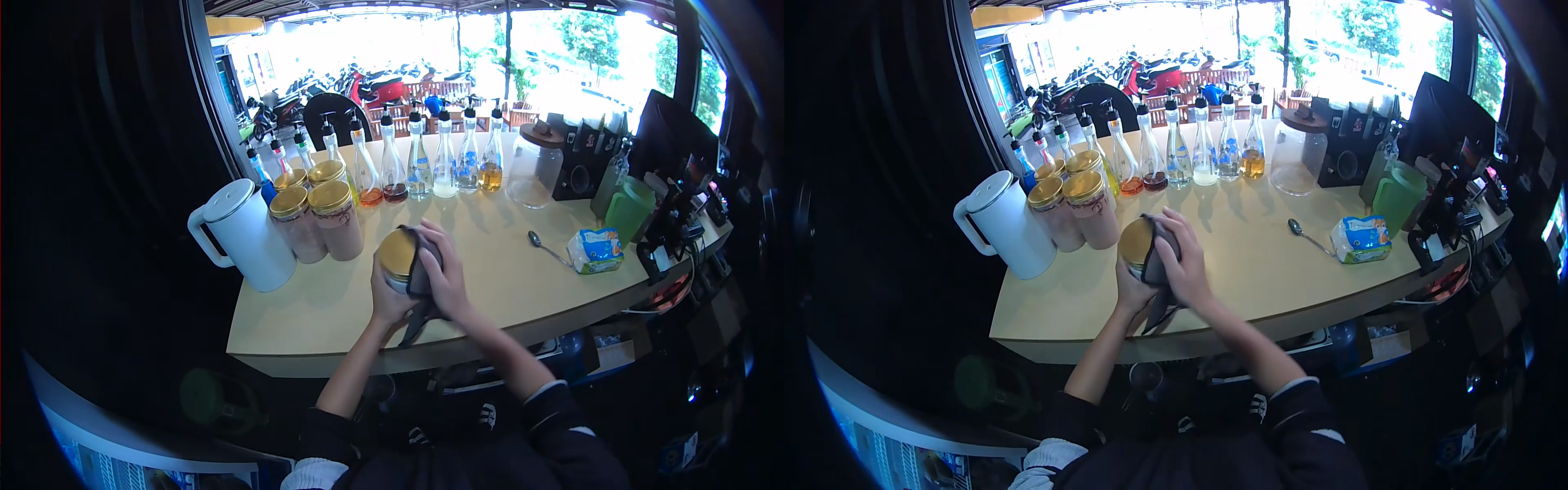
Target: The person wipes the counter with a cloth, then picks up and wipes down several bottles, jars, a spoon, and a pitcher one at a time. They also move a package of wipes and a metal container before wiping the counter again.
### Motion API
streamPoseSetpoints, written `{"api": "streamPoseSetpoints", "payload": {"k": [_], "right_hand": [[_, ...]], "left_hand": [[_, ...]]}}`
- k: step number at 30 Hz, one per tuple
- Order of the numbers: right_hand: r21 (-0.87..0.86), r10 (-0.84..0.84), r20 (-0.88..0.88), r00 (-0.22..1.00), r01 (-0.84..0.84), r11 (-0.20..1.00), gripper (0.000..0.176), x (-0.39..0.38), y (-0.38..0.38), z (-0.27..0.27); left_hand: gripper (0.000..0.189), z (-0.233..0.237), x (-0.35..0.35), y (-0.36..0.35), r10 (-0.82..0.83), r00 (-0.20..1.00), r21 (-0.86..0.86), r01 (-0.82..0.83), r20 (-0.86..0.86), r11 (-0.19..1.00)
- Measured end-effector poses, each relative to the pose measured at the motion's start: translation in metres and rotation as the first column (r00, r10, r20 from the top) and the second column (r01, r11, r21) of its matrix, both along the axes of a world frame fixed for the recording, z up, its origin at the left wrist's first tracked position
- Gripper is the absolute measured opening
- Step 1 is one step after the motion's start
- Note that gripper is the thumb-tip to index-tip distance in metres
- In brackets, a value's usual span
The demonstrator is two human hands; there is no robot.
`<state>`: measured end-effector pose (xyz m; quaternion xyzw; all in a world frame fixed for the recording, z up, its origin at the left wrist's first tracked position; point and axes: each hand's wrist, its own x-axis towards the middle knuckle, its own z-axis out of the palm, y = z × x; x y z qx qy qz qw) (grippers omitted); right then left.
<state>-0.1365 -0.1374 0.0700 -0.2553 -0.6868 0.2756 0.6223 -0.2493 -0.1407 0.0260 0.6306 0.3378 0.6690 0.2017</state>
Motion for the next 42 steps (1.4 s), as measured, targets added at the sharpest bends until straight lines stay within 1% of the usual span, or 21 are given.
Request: {"api": "streamPoseSetpoints", "payload": {"k": [1, 3, 5, 7, 9, 10, 12, 13, 14, 16, 19, 21, 25, 27, 29, 31, 33, 35, 37, 39, 42], "right_hand": [[-0.025, -0.078, -0.279, 0.957, 0.074, 0.997, 0.04, -0.005, -0.01, -0.013], [0.059, -0.156, -0.131, 0.979, 0.165, 0.985, 0.042, 0.002, -0.008, -0.033], [-0.328, -0.017, -0.251, 0.968, -0.069, 0.942, 0.041, 0.009, 0.007, -0.046], [-0.474, 0.098, -0.733, 0.673, -0.61, 0.635, 0.039, 0.015, 0.022, -0.053], [-0.178, 0.368, -0.601, 0.71, -0.568, 0.804, 0.039, 0.01, 0.026, -0.061], [-0.172, 0.365, -0.604, 0.709, -0.563, 0.809, 0.039, 0.007, 0.023, -0.058], [-0.294, -0.045, -0.948, 0.316, -0.809, 0.509, 0.039, -0.001, 0.009, -0.045], [-0.29, -0.04, -0.948, 0.315, -0.808, 0.512, 0.039, -0.005, -0.001, -0.041], [-0.412, -0.075, -0.825, 0.56, -0.506, 0.757, 0.039, -0.01, -0.012, -0.038], [-0.311, -0.207, -0.534, 0.82, 0.037, 0.95, 0.042, -0.009, -0.012, -0.047], [-0.147, 0.101, -0.432, 0.896, -0.18, 0.973, 0.039, 0.012, -0.006, -0.032], [-0.164, 0.14, -0.419, 0.897, -0.226, 0.96, 0.039, 0.015, -0.011, 0.0], [0.056, 0.196, -0.218, 0.956, -0.189, 0.98, 0.038, 0.029, 0.0, 0.032], [0.104, -0.094, 0.409, 0.908, 0.056, 0.993, 0.037, 0.039, -0.004, 0.05], [0.181, -0.225, 0.456, 0.861, 0.158, 0.971, 0.035, 0.03, -0.01, 0.049], [0.467, -0.508, 0.445, 0.738, 0.293, 0.835, 0.032, 0.02, -0.016, 0.042], [0.563, -0.544, 0.459, 0.702, 0.244, 0.79, 0.033, 0.016, -0.021, 0.036], [0.774, -0.666, 0.357, 0.656, 0.191, 0.603, 0.037, 0.012, -0.024, 0.025], [0.768, -0.625, 0.354, 0.695, 0.165, 0.618, 0.039, 0.022, -0.021, 0.033], [0.471, -0.369, 0.312, 0.875, 0.194, 0.86, 0.039, 0.031, -0.022, 0.046], [-0.133, 0.305, 0.052, 0.951, -0.296, 0.946, 0.042, 0.05, 0.007, 0.041]], "left_hand": [[0.083, 0.003, 0.0, 0.0, -0.002, 1.0, 0.007, 0.002, 0.001, 1.0], [0.08, 0.01, -0.002, -0.002, -0.14, 0.934, -0.105, 0.183, 0.327, 0.977], [0.075, 0.026, 0.005, -0.008, -0.164, 0.956, -0.012, 0.172, 0.244, 0.985], [0.069, 0.031, 0.016, -0.012, -0.09, 0.965, 0.119, 0.062, 0.245, 0.991], [0.07, 0.032, 0.02, -0.008, -0.072, 0.981, 0.134, 0.048, 0.18, 0.99], [0.071, 0.032, 0.026, -0.002, -0.042, 0.967, 0.181, -0.004, 0.251, 0.983], [0.074, 0.028, 0.032, 0.009, -0.001, 0.935, 0.253, -0.095, 0.355, 0.963], [0.074, 0.024, 0.029, 0.012, -0.005, 0.935, 0.259, -0.094, 0.355, 0.961], [0.076, 0.02, 0.024, 0.013, -0.019, 0.938, 0.171, -0.043, 0.347, 0.984], [0.079, 0.019, 0.023, 0.008, -0.04, 0.939, 0.086, 0.011, 0.341, 0.996], [0.079, 0.028, 0.024, -0.007, -0.003, 0.987, 0.127, -0.018, 0.163, 0.992], [0.087, 0.019, 0.016, -0.003, -0.152, 0.978, -0.051, 0.16, 0.141, 0.986], [0.091, 0.024, 0.01, -0.001, -0.121, 0.992, -0.049, 0.119, -0.033, 0.992], [0.094, 0.031, 0.004, 0.003, -0.063, 0.992, -0.019, 0.061, -0.107, 0.998], [0.094, 0.043, 0.003, -0.003, 0.24, 0.831, 0.174, -0.175, -0.501, 0.969], [0.088, 0.039, 0.007, 0.0, 0.275, 0.822, 0.187, -0.208, -0.498, 0.96], [0.084, 0.027, 0.006, 0.008, 0.17, 0.971, 0.146, -0.147, -0.165, 0.978], [0.083, 0.023, 0.0, 0.011, 0.207, 0.943, 0.192, -0.16, -0.26, 0.968], [0.081, 0.027, -0.007, 0.017, 0.291, 0.855, 0.289, -0.175, -0.43, 0.941], [0.084, 0.052, 0.001, -0.009, 0.301, 0.848, 0.248, -0.208, -0.437, 0.946], [0.095, 0.044, -0.002, -0.009, 0.125, 0.92, 0.123, -0.084, -0.371, 0.989]]}}
